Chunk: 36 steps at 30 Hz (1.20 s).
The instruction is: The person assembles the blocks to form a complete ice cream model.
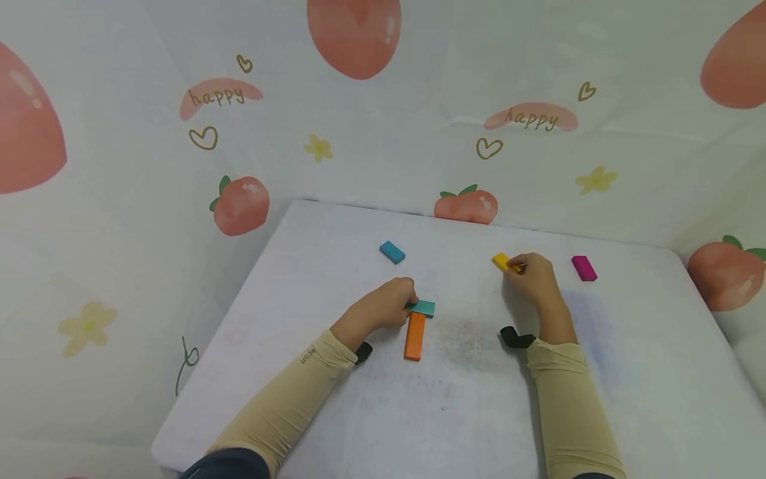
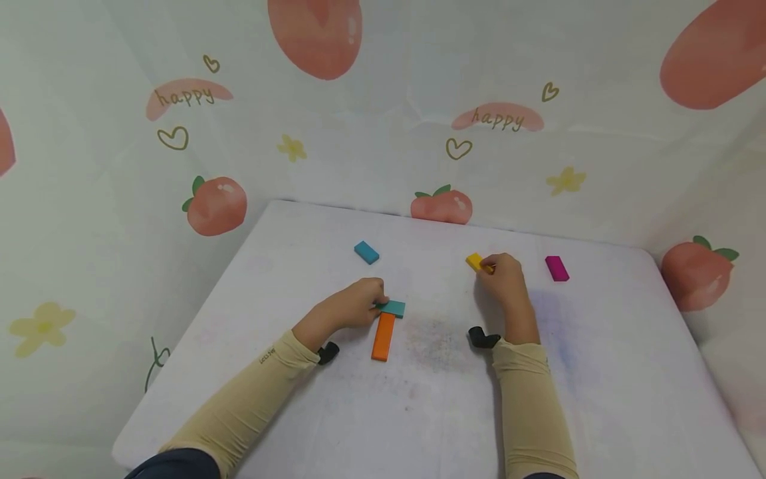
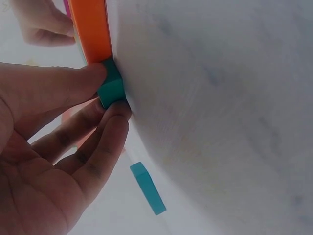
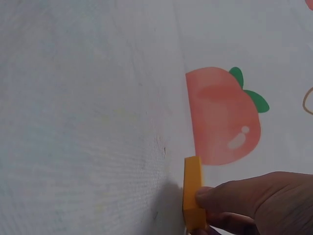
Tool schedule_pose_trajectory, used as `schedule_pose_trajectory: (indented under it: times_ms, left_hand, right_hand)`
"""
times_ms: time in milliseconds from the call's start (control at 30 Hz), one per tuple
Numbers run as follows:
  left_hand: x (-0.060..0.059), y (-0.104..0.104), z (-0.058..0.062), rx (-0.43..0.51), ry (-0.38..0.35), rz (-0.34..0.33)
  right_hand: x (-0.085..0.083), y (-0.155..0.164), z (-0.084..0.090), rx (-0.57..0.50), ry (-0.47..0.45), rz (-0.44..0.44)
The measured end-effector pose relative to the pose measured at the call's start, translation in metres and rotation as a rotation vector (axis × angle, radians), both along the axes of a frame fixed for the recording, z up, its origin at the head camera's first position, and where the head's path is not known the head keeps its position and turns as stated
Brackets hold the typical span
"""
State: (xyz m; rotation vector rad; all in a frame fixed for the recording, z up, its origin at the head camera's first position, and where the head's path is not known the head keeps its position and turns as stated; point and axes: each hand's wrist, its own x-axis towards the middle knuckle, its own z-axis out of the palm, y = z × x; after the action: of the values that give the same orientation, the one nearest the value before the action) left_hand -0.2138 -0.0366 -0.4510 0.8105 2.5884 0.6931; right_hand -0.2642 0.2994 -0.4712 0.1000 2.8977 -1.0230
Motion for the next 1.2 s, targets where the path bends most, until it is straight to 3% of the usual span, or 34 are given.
schedule_pose_trajectory:
  times_ms: [633, 1200]
  left_hand:
    - [0.002, 0.000, 0.006, -0.016, -0.008, 0.013]
    - [0.002, -0.001, 0.004, -0.015, -0.004, 0.009]
  right_hand:
    - [0.008, -0.020, 0.002, -0.018, 0.032, 0.064]
    - [0.005, -0.035, -0.004, -0.008, 0.075, 0.112]
